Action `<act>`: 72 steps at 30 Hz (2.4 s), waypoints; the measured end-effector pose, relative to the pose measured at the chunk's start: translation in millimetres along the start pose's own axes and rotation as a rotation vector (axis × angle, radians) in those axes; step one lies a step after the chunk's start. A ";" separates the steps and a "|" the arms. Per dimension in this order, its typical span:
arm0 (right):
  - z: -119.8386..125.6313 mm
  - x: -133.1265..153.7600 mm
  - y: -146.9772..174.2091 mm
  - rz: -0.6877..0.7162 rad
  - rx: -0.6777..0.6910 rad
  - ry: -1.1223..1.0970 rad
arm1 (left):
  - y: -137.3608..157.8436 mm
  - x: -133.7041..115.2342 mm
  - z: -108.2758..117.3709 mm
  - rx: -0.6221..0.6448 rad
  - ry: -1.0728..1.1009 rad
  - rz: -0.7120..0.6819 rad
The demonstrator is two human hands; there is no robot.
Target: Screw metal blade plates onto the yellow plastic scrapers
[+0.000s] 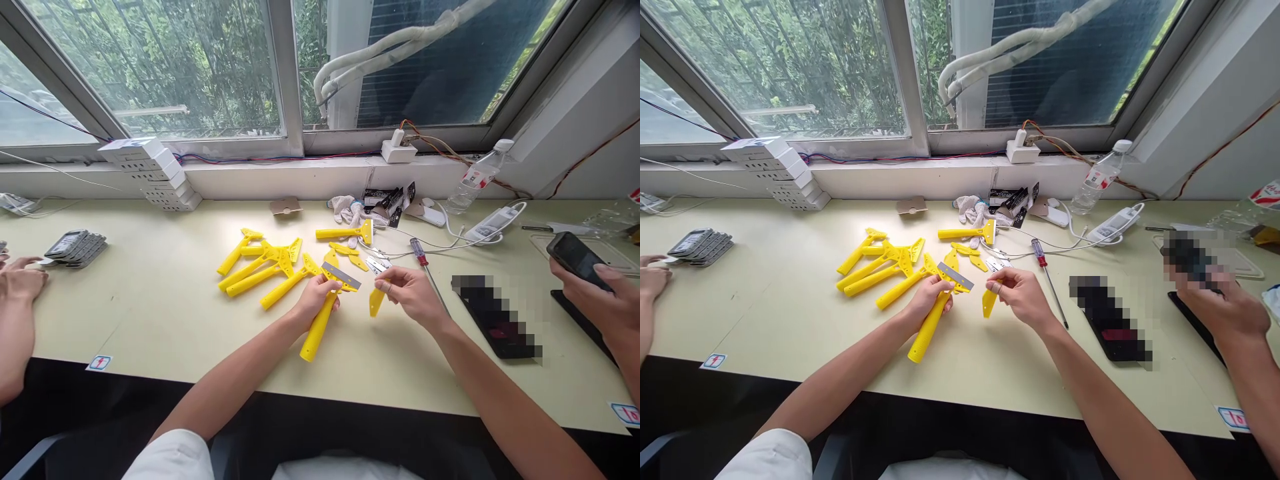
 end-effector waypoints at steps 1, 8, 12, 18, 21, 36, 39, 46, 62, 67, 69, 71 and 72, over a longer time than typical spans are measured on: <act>9.9 2.6 -0.7 0.025 -0.057 -0.041 | 0.4 0.2 0.0 0.001 0.003 0.006; 46.4 17.7 10.9 0.280 -0.360 -0.147 | 0.6 4.2 0.1 0.004 0.003 0.030; 23.5 37.7 34.3 0.533 -0.364 -0.036 | 0.2 6.2 -2.6 0.038 -0.011 0.029; -26.6 58.0 63.7 0.871 -0.240 0.305 | 5.2 6.7 -15.2 0.116 -0.012 0.037; -34.8 56.8 63.2 0.893 -0.200 0.312 | 7.0 6.5 -19.2 0.131 -0.008 0.040; -48.4 63.0 57.3 0.859 -0.128 0.377 | 6.4 10.8 -14.4 0.075 0.087 0.046; -50.6 62.2 56.3 0.818 -0.096 0.396 | 6.4 9.8 -15.0 0.066 0.079 0.038; -14.2 53.7 37.4 0.574 -0.215 0.303 | 5.2 8.5 -12.4 0.041 0.066 0.023; 59.4 -31.2 -16.8 -0.108 -0.136 0.904 | 3.0 13.6 -13.9 0.075 0.018 0.030; 47.2 -34.0 -16.5 -0.125 -0.164 0.940 | 3.4 14.1 -16.3 0.099 -0.008 0.031; 46.2 -34.0 -15.7 -0.137 -0.178 0.948 | 3.4 13.8 -17.3 0.109 -0.017 0.025; 45.3 -32.5 -14.9 -0.145 -0.191 0.954 | 3.6 13.2 -18.5 0.117 -0.026 0.016; 44.7 -31.6 -14.5 -0.148 -0.196 0.957 | 3.8 12.8 -19.1 0.120 -0.030 0.011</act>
Point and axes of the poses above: each hand's wrist, its own y-axis away from the middle knuckle, its own z-axis out of the back of the hand, x = y × z, the point moved 9 cm from there along -y, towards the middle knuckle, and after that the axes turned 6 degrees about -z, right-handed, at the moved point
